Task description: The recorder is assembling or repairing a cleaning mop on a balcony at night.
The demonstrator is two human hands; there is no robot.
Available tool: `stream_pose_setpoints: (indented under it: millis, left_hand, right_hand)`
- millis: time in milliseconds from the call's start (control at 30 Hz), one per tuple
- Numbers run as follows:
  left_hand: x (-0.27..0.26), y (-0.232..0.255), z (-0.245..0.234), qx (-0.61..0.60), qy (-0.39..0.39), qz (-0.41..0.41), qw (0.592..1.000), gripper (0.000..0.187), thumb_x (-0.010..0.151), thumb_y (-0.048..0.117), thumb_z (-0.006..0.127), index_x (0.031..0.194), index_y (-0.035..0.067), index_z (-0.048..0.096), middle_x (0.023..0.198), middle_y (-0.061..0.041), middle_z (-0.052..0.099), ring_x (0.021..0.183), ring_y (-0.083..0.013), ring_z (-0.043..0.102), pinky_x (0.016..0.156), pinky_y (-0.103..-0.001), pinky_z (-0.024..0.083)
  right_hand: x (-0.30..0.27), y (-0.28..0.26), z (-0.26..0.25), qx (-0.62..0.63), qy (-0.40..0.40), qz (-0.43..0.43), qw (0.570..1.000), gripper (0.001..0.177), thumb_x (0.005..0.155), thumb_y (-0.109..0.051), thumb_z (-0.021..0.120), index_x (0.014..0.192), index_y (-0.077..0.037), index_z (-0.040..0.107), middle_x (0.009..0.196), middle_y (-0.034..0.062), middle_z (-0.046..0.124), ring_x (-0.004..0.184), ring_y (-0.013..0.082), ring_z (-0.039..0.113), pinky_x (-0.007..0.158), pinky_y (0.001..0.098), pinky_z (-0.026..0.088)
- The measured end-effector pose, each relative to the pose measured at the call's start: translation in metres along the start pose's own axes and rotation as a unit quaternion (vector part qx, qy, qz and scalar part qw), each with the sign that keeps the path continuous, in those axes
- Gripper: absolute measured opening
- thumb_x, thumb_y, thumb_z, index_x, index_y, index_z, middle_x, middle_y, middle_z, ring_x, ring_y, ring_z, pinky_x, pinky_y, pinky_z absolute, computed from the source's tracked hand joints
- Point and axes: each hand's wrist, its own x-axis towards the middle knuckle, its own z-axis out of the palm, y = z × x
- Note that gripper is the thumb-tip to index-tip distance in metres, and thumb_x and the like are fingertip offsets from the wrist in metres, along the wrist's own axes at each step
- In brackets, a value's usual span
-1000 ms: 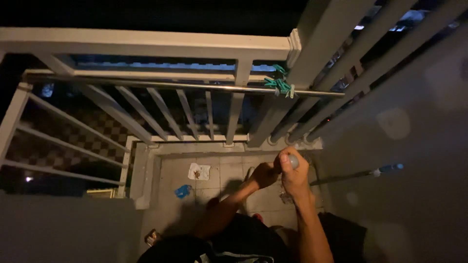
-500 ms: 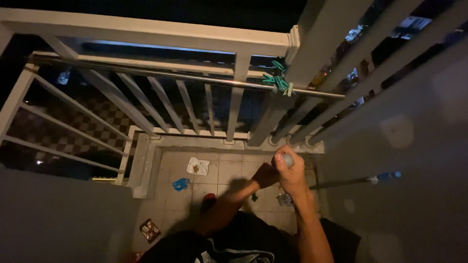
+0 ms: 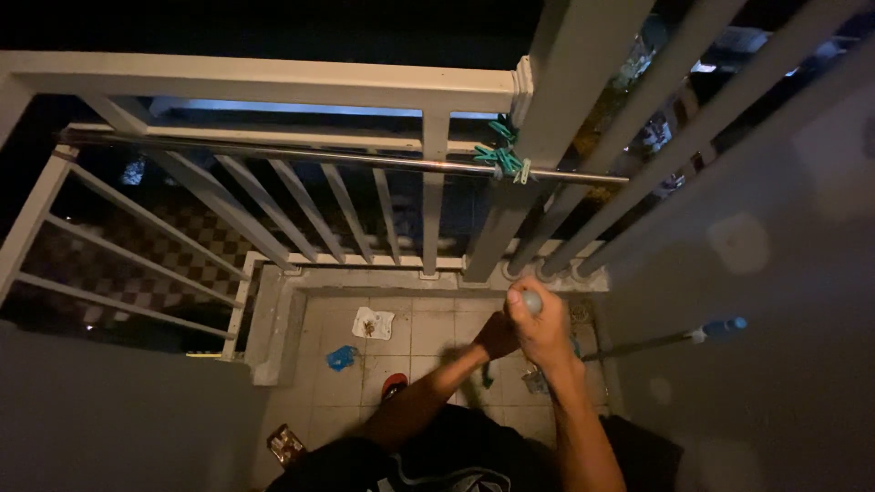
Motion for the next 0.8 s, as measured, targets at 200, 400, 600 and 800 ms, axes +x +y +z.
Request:
stream_pose_setpoints:
  millis: [200,400,600,800]
  left_hand:
    - [-0.014,0.034,-0.022,-0.147,0.041,0.088,0.984,0.026,0.095,0.021,0.065,0.114,0.004,0.059,0.107,-0.018,0.07,0.101,-0.0343,0.069,0.083,-0.043,0.054]
    - [-0.015,0.02,-0.013,0.01,0.045,0.153,0.987,0.025,0.094,0.024,0.063,0.111,0.005,0.06,0.099,-0.017,0.071,0.09,-0.0359,0.069,0.072,-0.046,0.054]
    - [-0.031,0.105,-0.072,0.064,-0.071,-0.1,0.99,0.04,0.108,0.035,0.045,0.091,0.003,0.061,0.073,-0.02,0.065,0.065,-0.0352,0.065,0.06,-0.046,0.05]
    - [-0.041,0.056,-0.055,-0.14,0.019,0.1,0.985,0.02,0.095,0.011,0.064,0.081,-0.003,0.065,0.071,-0.018,0.065,0.07,-0.0208,0.062,0.063,-0.038,0.051]
  right_hand:
    - [-0.005,0.005,0.005,0.014,-0.015,-0.014,1.0,0.038,0.101,-0.041,0.059,0.089,-0.004,0.061,0.07,-0.0007,0.055,0.065,0.0079,0.049,0.055,0.027,0.041]
    - [-0.014,-0.025,0.0,0.023,-0.004,-0.025,0.999,0.034,0.102,-0.036,0.059,0.09,-0.004,0.061,0.072,-0.0006,0.057,0.066,0.0076,0.05,0.057,0.0262,0.043]
    - [-0.023,-0.017,-0.005,0.113,0.046,-0.033,0.992,0.036,0.1,-0.039,0.06,0.091,-0.003,0.059,0.078,0.0018,0.061,0.069,0.0089,0.054,0.06,0.0257,0.045]
    - [-0.028,-0.018,-0.001,0.155,0.1,-0.068,0.981,0.044,0.104,-0.045,0.056,0.095,-0.002,0.056,0.085,0.0059,0.061,0.077,0.012,0.055,0.07,0.0273,0.046]
